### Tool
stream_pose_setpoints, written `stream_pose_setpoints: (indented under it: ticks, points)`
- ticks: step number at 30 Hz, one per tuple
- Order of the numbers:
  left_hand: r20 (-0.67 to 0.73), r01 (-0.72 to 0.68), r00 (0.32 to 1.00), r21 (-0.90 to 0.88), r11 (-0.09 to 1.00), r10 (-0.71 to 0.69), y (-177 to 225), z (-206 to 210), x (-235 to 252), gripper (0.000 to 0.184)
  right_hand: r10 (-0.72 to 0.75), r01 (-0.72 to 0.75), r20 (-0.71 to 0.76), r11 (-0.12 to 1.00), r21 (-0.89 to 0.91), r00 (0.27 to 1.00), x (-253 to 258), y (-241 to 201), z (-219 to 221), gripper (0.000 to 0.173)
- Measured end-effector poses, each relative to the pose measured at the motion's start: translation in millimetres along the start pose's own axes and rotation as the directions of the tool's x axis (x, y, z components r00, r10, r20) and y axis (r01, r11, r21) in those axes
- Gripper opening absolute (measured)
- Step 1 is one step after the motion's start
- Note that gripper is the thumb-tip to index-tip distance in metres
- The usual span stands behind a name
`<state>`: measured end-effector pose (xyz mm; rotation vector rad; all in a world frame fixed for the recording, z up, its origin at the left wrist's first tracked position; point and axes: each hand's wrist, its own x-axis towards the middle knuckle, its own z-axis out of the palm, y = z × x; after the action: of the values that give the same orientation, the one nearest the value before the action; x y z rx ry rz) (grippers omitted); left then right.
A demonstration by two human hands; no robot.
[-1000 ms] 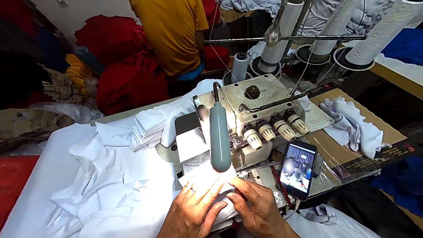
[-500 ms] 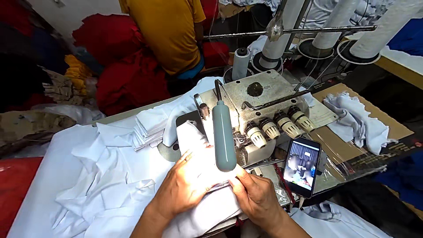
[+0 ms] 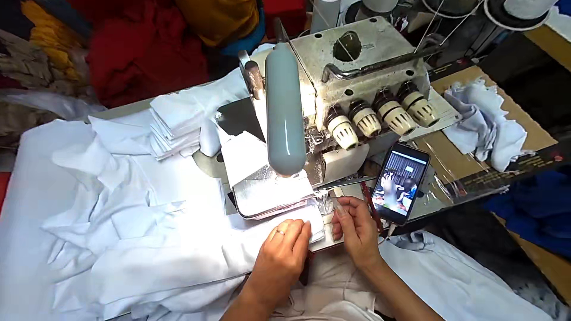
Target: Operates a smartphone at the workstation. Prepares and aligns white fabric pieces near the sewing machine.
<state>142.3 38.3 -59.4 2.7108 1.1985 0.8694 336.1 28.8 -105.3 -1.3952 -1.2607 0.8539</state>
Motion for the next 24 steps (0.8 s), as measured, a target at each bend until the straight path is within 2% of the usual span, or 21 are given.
stream_pose_setpoints:
  ticks: [4, 6, 8, 10, 12, 13, 14, 15, 17, 18, 19, 20, 22, 24]
  points:
    - [-0.017, -0.012, 1.0, 0.143, 0.99, 0.014, 2, 15, 5, 0.017, -0.032, 0.032, 0.004, 0.999, -0.01, 0.999, -2, 0, -1, 0.03]
    - [-0.077, -0.023, 0.997, 0.106, 0.994, 0.031, -3, 16, 6, 0.017, -0.043, 0.043, 0.001, 0.999, 0.02, 0.999, -2, -2, -3, 0.032]
    - [-0.16, -0.005, 0.987, -0.079, 0.997, -0.007, -10, 13, 6, 0.017, -0.104, 0.104, -0.036, 0.994, 0.024, 0.994, -5, -5, -3, 0.032]
    - [-0.23, 0.011, 0.969, -0.323, 0.946, -0.09, -14, 5, 5, 0.014, -0.21, 0.211, -0.057, 0.977, 0.014, 0.976, -8, -11, -3, 0.03]
    - [-0.298, 0.0, 0.943, -0.45, 0.893, -0.15, -13, -2, 3, 0.007, -0.257, 0.257, -0.01, 0.965, 0.053, 0.966, -11, -23, -4, 0.031]
    - [-0.328, -0.013, 0.931, -0.465, 0.885, -0.158, -13, -4, 2, 0.005, -0.22, 0.213, 0.051, 0.97, 0.116, 0.974, -12, -32, -4, 0.034]
    - [-0.349, -0.022, 0.924, -0.455, 0.89, -0.156, -11, -7, 0, 0.005, -0.131, 0.101, 0.135, 0.972, 0.213, 0.982, -13, -42, -3, 0.035]
    - [-0.36, -0.03, 0.922, -0.429, 0.903, -0.14, -8, -9, -3, 0.006, -0.002, -0.082, 0.247, 0.941, 0.328, 0.969, -13, -53, -3, 0.035]
    - [-0.368, -0.058, 0.927, -0.325, 0.944, -0.07, -5, -12, -7, 0.009, 0.209, -0.458, 0.473, 0.732, 0.504, 0.856, -7, -69, -2, 0.032]
    - [-0.367, -0.08, 0.93, -0.26, 0.962, -0.022, -4, -12, -10, 0.011, 0.259, -0.567, 0.542, 0.623, 0.539, 0.8, -4, -73, -2, 0.032]
    - [-0.36, -0.109, 0.932, -0.197, 0.974, 0.031, -4, -12, -12, 0.013, 0.279, -0.616, 0.576, 0.563, 0.55, 0.769, -2, -74, -1, 0.031]
    - [-0.349, -0.139, 0.934, -0.146, 0.979, 0.08, -4, -12, -14, 0.014, 0.289, -0.627, 0.579, 0.553, 0.548, 0.762, -1, -74, -1, 0.027]
    - [-0.31, -0.194, 0.939, -0.115, 0.974, 0.151, -5, -13, -17, 0.015, 0.328, -0.585, 0.505, 0.622, 0.52, 0.798, -1, -74, 3, 0.016]
    - [-0.291, -0.197, 0.945, -0.136, 0.971, 0.151, -6, -14, -16, 0.015, 0.349, -0.554, 0.445, 0.656, 0.512, 0.825, -1, -75, 6, 0.012]
